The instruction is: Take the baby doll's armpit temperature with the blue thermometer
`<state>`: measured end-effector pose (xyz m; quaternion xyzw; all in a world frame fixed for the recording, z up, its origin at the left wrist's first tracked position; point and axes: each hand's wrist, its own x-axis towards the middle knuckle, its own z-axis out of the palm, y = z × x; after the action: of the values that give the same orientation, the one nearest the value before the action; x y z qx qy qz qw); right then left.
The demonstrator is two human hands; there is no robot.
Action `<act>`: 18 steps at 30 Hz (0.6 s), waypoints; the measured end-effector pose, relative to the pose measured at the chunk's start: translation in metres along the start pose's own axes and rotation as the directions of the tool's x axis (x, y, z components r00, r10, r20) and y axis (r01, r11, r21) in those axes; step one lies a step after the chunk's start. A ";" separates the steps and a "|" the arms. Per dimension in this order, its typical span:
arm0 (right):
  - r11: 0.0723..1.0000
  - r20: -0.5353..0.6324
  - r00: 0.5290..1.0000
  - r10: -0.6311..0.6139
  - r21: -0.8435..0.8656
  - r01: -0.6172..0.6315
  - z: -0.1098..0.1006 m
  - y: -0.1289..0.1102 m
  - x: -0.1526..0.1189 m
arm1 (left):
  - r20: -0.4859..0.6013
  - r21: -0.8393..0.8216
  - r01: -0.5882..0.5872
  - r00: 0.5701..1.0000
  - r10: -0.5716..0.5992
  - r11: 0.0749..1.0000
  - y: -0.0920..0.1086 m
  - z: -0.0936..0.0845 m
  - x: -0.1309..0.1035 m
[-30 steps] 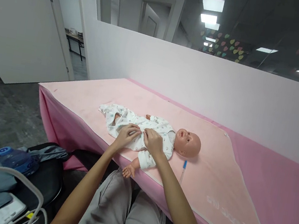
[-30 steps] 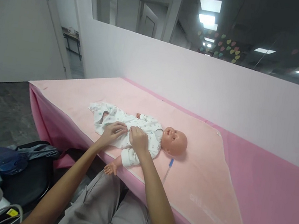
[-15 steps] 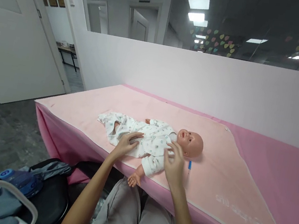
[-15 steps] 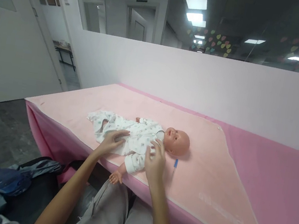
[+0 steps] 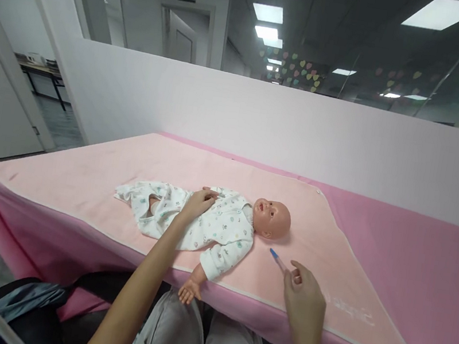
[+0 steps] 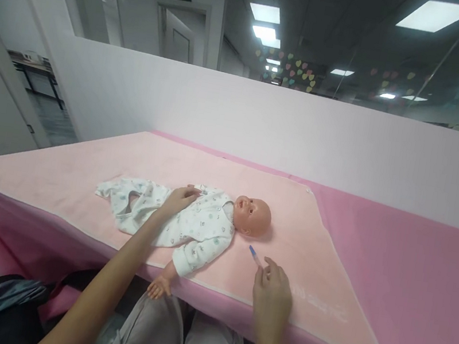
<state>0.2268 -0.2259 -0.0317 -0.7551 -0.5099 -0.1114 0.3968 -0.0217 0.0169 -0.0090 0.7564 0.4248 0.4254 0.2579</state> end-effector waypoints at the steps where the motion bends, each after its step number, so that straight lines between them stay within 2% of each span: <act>1: 0.998 -0.027 0.999 0.034 0.059 -0.032 -0.007 -0.004 0.008 | 0.009 -0.039 0.023 1.000 -0.023 0.999 -0.005 0.002 0.001; 4: 0.975 0.004 0.999 0.041 0.218 -0.041 -0.019 -0.014 0.031 | -0.008 -0.167 0.035 0.999 -0.037 0.985 -0.014 0.002 0.000; 6: 0.963 0.041 0.998 0.037 0.265 -0.047 -0.015 -0.019 0.041 | -0.020 -0.235 0.040 0.999 -0.046 0.971 -0.017 0.001 -0.001; 11: 0.984 0.244 0.964 0.103 0.119 -0.135 0.013 -0.022 0.036 | -0.029 -0.314 0.048 0.998 -0.060 0.948 -0.017 0.002 -0.001; 13: 0.971 0.349 0.932 0.102 0.169 -0.169 0.014 -0.018 0.036 | -0.042 -0.310 0.038 0.998 -0.054 0.950 -0.016 0.002 -0.001; 15: 0.900 0.446 0.893 0.065 0.361 -0.246 0.003 -0.014 0.046 | -0.046 -0.308 0.043 0.997 -0.060 0.950 -0.015 0.002 -0.001; 16: 0.823 0.471 0.881 0.037 0.485 -0.294 -0.007 -0.013 0.055 | -0.044 -0.307 0.047 0.997 -0.064 0.950 -0.015 0.001 -0.002; 17: 0.726 0.471 0.882 -0.001 0.606 -0.323 -0.018 -0.012 0.065 | -0.043 -0.308 0.049 0.997 -0.065 0.950 -0.015 0.001 -0.002; 18: 0.604 0.377 0.925 -0.035 0.746 -0.282 -0.028 -0.013 0.075 | -0.044 -0.308 0.047 0.997 -0.064 0.950 -0.014 0.001 -0.002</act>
<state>0.2566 -0.1929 0.0359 -0.5439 -0.5145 0.2901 0.5961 -0.0273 0.0220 -0.0212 0.6832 0.3814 0.4989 0.3728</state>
